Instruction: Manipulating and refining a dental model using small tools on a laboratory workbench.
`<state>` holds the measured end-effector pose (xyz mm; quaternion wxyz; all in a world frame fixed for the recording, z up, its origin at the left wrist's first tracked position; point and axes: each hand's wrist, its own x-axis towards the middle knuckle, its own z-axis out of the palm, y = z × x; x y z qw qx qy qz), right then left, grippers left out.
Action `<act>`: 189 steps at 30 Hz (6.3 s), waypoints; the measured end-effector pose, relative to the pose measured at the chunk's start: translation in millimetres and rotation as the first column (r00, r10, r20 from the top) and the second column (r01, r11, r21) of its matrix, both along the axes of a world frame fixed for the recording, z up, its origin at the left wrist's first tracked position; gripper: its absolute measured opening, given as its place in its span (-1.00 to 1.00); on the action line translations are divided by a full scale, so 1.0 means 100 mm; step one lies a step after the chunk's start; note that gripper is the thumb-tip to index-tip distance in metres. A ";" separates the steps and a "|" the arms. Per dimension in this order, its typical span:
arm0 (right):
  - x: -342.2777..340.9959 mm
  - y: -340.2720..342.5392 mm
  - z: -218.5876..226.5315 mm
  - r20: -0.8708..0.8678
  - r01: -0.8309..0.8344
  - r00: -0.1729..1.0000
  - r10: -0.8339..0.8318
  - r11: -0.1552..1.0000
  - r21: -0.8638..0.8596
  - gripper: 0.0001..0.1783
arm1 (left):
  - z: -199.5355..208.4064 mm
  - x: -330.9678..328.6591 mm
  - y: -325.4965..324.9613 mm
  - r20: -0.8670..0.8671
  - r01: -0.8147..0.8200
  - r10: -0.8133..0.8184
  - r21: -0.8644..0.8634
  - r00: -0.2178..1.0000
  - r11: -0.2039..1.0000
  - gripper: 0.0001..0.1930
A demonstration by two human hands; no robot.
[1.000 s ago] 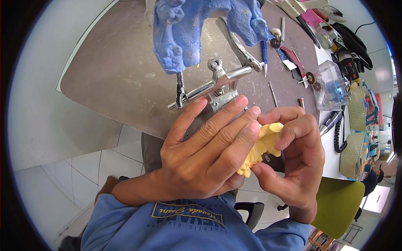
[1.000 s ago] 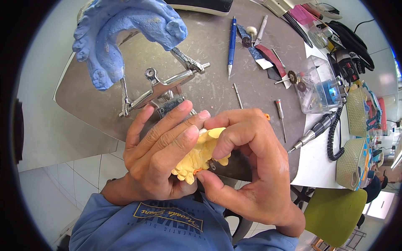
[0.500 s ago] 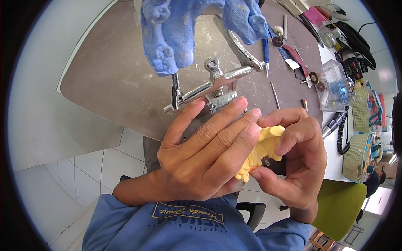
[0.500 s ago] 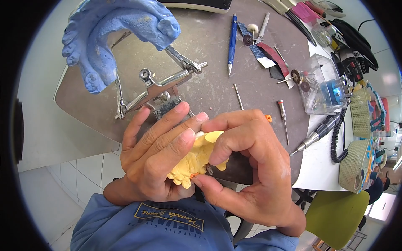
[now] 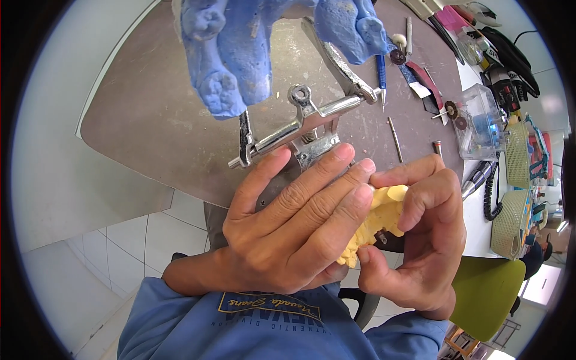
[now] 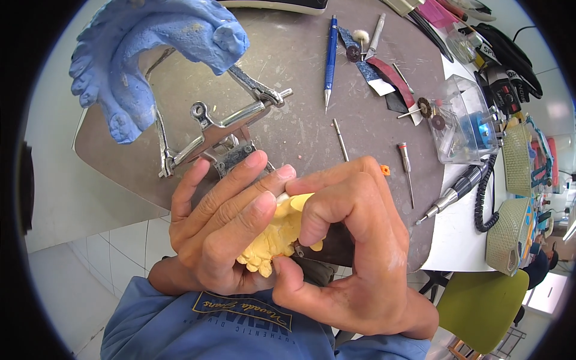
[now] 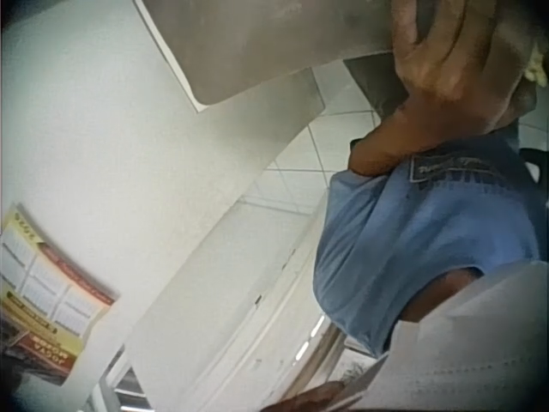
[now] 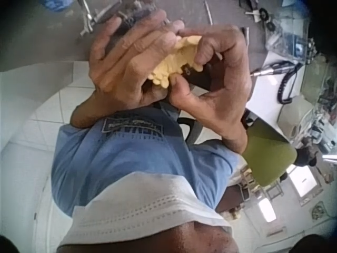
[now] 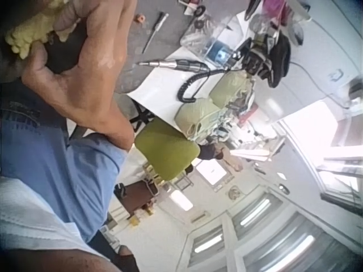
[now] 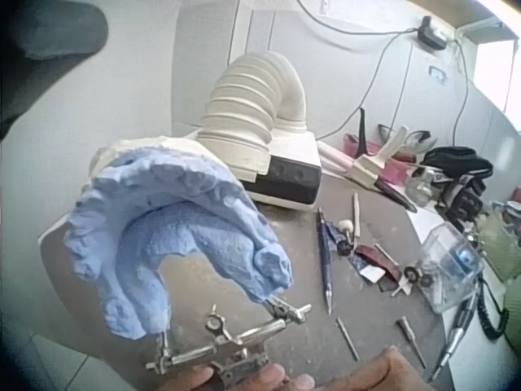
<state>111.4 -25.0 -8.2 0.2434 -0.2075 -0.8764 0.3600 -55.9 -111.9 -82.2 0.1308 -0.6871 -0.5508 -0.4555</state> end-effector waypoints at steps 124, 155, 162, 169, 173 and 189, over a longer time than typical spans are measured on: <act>0.11 -0.35 0.03 -0.133 0.224 0.975 -0.180 0.823 0.522 -0.62 | 0.25 -0.05 -0.09 0.093 0.163 -0.157 -0.055 0.983 0.985 -0.48; -0.05 -0.16 -0.06 -0.340 0.216 0.939 -0.040 0.840 0.497 -0.76 | 0.17 -0.12 0.02 0.159 0.204 -0.213 0.069 0.964 0.976 -0.40; -0.05 -0.13 -0.07 -0.338 0.178 0.941 0.026 0.809 0.560 -0.79 | 0.16 -0.13 0.01 0.160 0.212 -0.218 0.052 0.963 0.976 -0.41; -0.04 -0.13 -0.06 -0.321 0.153 0.945 0.061 0.785 0.600 -0.78 | 0.16 -0.12 -0.01 0.210 0.222 -0.226 0.042 0.951 0.974 -0.42; -0.01 -0.15 -0.07 -0.332 0.161 0.942 0.048 0.804 0.572 -0.77 | 0.12 -0.11 -0.04 0.249 0.212 -0.197 -0.034 0.948 0.977 -0.31; 0.02 -0.07 -0.01 -0.401 0.186 0.916 0.011 0.874 0.448 -0.76 | 0.10 -0.15 -0.04 0.355 0.261 -0.217 -0.080 0.909 0.962 -0.22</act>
